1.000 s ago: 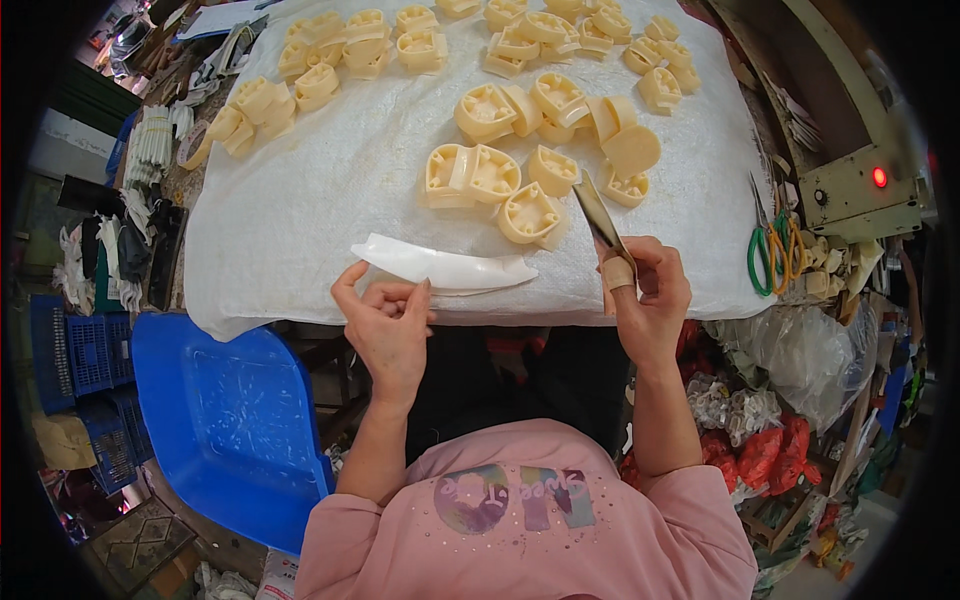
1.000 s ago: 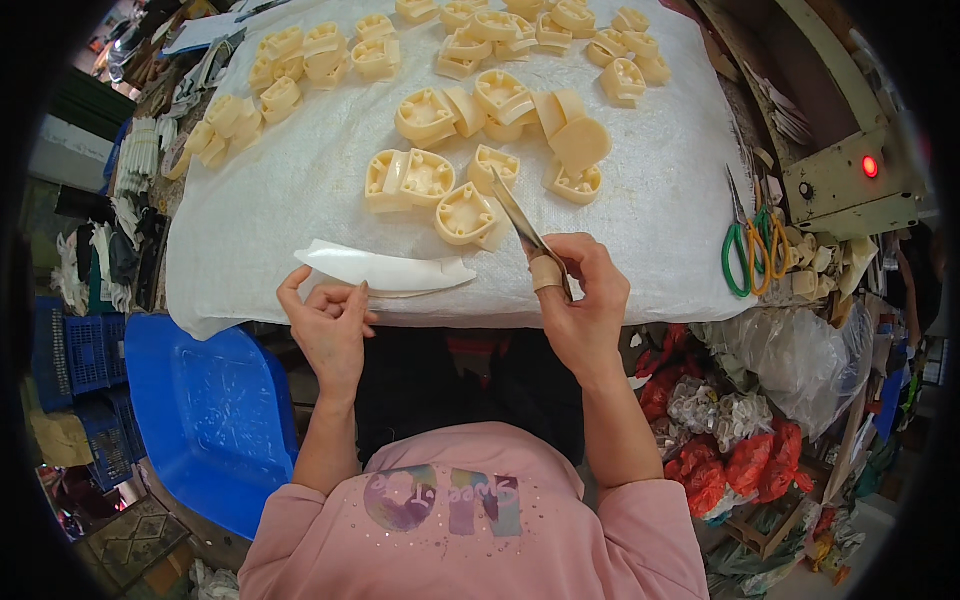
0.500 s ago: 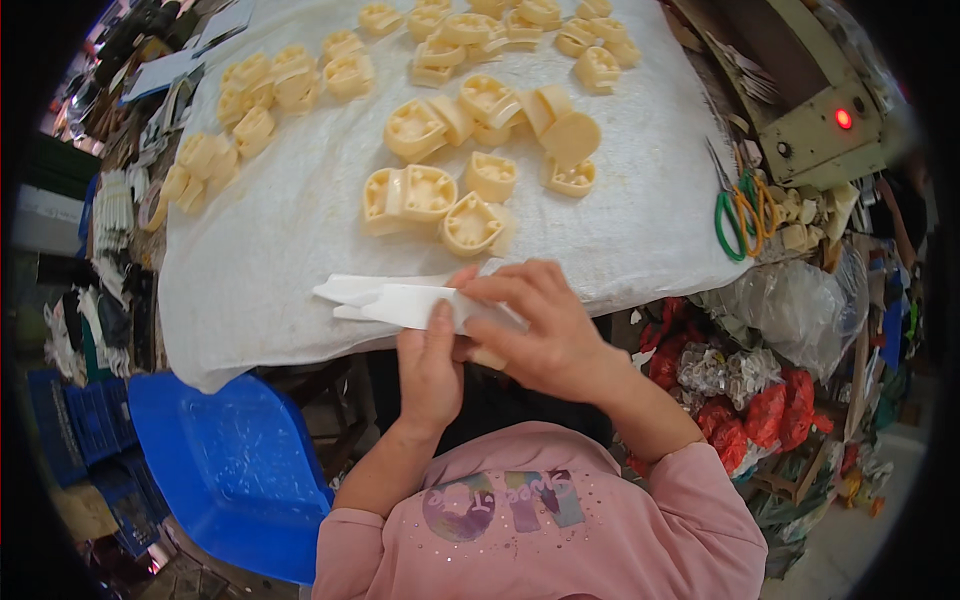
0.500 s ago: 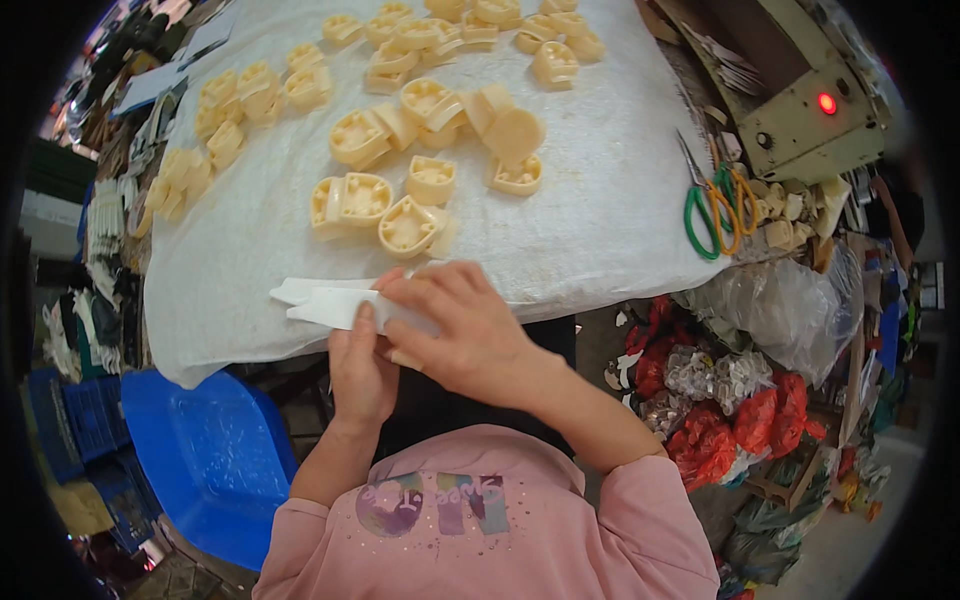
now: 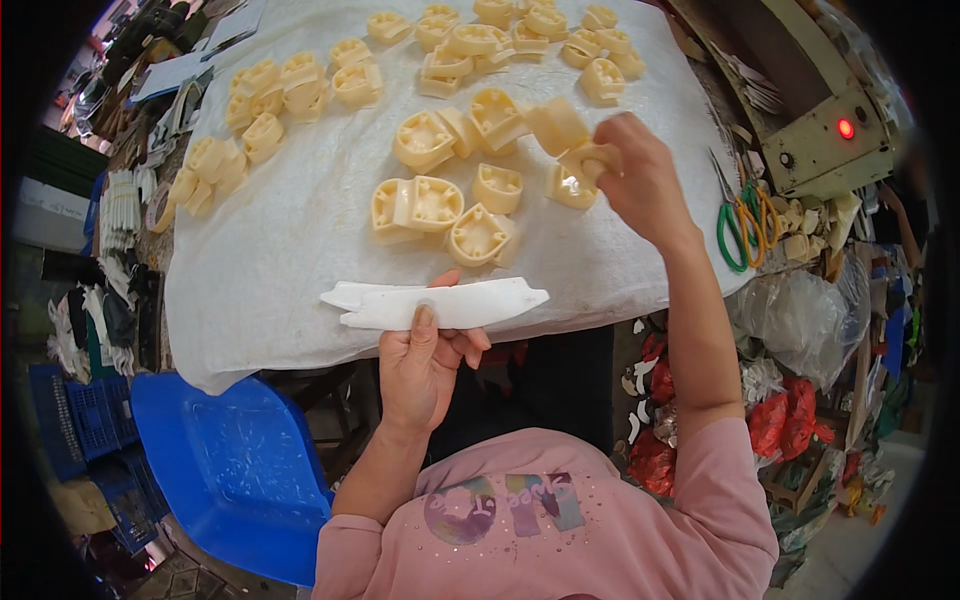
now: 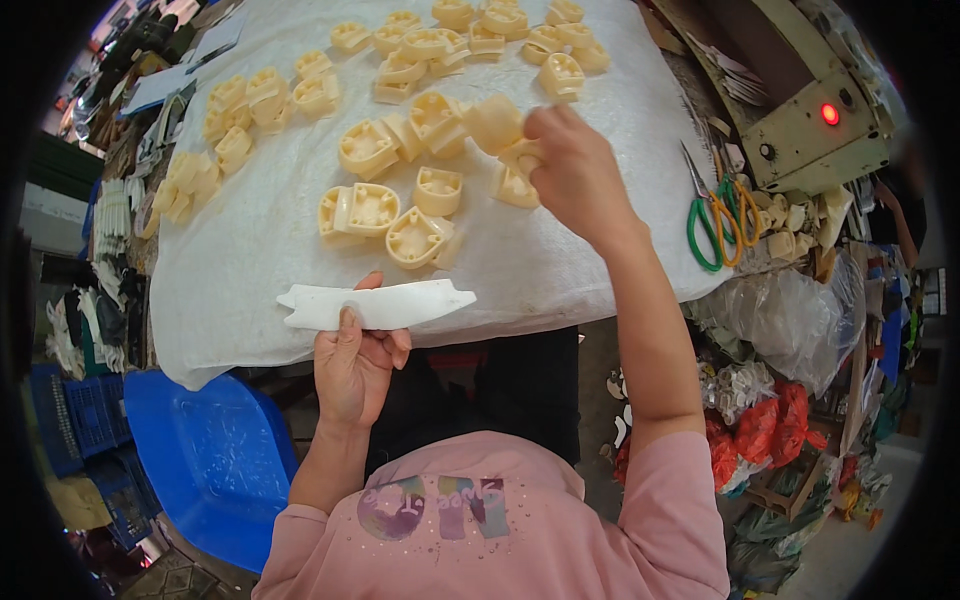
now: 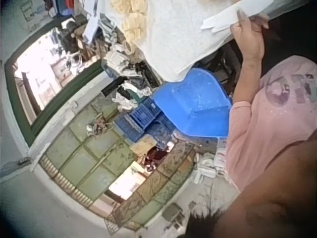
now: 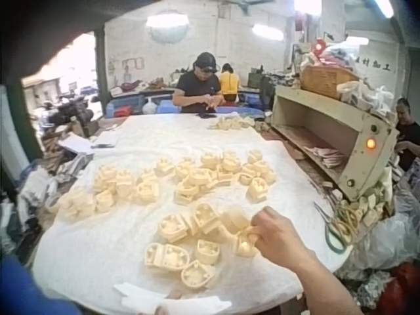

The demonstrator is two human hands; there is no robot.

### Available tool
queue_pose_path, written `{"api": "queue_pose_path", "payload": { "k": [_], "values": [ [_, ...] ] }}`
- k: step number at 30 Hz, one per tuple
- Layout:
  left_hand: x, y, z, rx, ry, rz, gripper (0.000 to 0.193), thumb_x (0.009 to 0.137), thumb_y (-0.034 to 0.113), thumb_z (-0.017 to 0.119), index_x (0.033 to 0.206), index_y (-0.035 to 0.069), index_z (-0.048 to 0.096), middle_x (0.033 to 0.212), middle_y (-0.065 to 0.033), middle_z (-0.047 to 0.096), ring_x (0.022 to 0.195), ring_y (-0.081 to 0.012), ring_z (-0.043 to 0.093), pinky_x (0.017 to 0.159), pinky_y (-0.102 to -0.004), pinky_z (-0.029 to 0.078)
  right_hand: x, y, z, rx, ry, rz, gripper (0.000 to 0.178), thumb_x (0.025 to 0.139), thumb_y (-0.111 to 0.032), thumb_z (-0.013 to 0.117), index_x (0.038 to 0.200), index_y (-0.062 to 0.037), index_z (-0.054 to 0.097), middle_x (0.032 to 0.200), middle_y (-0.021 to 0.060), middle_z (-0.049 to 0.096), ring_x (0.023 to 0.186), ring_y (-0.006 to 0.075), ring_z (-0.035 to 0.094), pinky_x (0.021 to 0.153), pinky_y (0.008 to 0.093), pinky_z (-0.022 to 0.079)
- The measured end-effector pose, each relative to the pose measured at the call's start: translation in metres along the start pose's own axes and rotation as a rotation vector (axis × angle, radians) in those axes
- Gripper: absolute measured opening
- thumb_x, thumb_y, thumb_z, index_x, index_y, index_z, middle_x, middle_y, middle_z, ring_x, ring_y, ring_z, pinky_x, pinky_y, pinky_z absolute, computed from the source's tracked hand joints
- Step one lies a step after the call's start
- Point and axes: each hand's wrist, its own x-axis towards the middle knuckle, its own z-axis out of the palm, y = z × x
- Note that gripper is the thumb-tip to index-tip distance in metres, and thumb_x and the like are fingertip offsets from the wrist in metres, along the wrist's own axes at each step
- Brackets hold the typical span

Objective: The recorder is applying adhesive and manual pressure to assemble shoe heel or toe components.

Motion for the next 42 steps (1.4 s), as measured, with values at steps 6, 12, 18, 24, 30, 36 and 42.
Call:
{"api": "queue_pose_path", "payload": {
  "k": [6, 12, 18, 24, 30, 36, 42],
  "values": [
    [0.002, -0.002, 0.001, 0.041, -0.033, 0.000, 0.043, 0.100, 0.025, 0.035, 0.129, -0.007, 0.041, 0.084, -0.0140, 0.061, 0.069, -0.0170, 0.056, 0.056, -0.0266, 0.044, -0.073, 0.004, 0.023, 0.524, 0.113, 0.126, 0.067, 0.070, 0.014, 0.052, 0.133, -0.0099, 0.045, 0.095, 0.0099, 0.054, 0.089, 0.0221, 0.055, 0.077, 0.0290, 0.045],
    [0.000, -0.003, 0.007, 0.079, 0.024, -0.018, 0.044, 0.100, 0.025, 0.036, 0.127, -0.008, 0.043, 0.087, -0.0134, 0.061, 0.069, -0.0165, 0.056, 0.055, -0.0261, 0.042, -0.061, -0.033, -0.004, 0.113, -0.180, 0.219, 0.061, 0.073, -0.002, 0.050, 0.133, -0.0074, 0.044, 0.095, 0.0196, 0.054, 0.091, 0.0360, 0.053, 0.085, 0.0387, 0.042],
    [-0.007, -0.003, 0.008, 0.114, -0.017, -0.012, 0.043, 0.099, 0.025, 0.037, 0.125, -0.009, 0.045, 0.085, -0.0132, 0.061, 0.069, -0.0160, 0.056, 0.055, -0.0260, 0.042, -0.057, -0.023, -0.017, 0.112, -0.182, 0.135, 0.062, 0.071, -0.009, 0.050, 0.132, 0.0013, 0.042, 0.087, 0.0259, 0.059, 0.087, 0.0401, 0.058, 0.085, 0.0378, 0.045],
    [-0.005, -0.004, 0.010, 0.123, -0.020, -0.023, 0.043, 0.099, 0.025, 0.038, 0.125, -0.009, 0.045, 0.084, -0.0121, 0.060, 0.068, -0.0158, 0.056, 0.055, -0.0260, 0.042, -0.099, 0.007, -0.013, 0.471, -0.103, 0.767, 0.068, 0.070, 0.000, 0.048, 0.136, 0.0022, 0.036, 0.083, 0.0182, 0.061, 0.079, 0.0365, 0.059, 0.081, 0.0391, 0.048],
    [-0.006, -0.007, 0.010, 0.059, -0.049, -0.028, 0.042, 0.099, 0.025, 0.038, 0.125, -0.007, 0.045, 0.083, -0.0112, 0.060, 0.066, -0.0157, 0.054, 0.055, -0.0261, 0.041, -0.133, 0.032, 0.006, 0.187, 0.134, 0.189, 0.057, 0.072, 0.004, 0.053, 0.129, -0.0062, 0.050, 0.105, 0.0147, 0.054, 0.100, 0.0319, 0.049, 0.091, 0.0377, 0.041],
    [-0.006, -0.008, 0.009, 0.049, -0.020, -0.016, 0.042, 0.099, 0.025, 0.039, 0.127, -0.006, 0.044, 0.087, -0.0116, 0.060, 0.067, -0.0155, 0.054, 0.057, -0.0266, 0.041, -0.139, 0.002, -0.015, -0.246, 0.158, 0.051, 0.045, 0.068, -0.001, 0.066, 0.112, -0.0045, 0.058, 0.110, 0.0121, 0.051, 0.102, 0.0315, 0.046, 0.087, 0.0355, 0.041],
    [-0.009, -0.007, 0.017, 0.129, 0.140, 0.076, 0.039, 0.099, 0.022, 0.039, 0.126, -0.005, 0.046, 0.111, -0.0098, 0.056, 0.091, -0.0136, 0.051, 0.079, -0.0301, 0.041, -0.155, -0.013, -0.038, 0.024, 0.290, 0.281, 0.030, 0.072, -0.006, 0.073, 0.097, -0.0011, 0.058, 0.090, 0.0109, 0.059, 0.083, 0.0259, 0.058, 0.071, 0.0345, 0.047]
  ]
}}
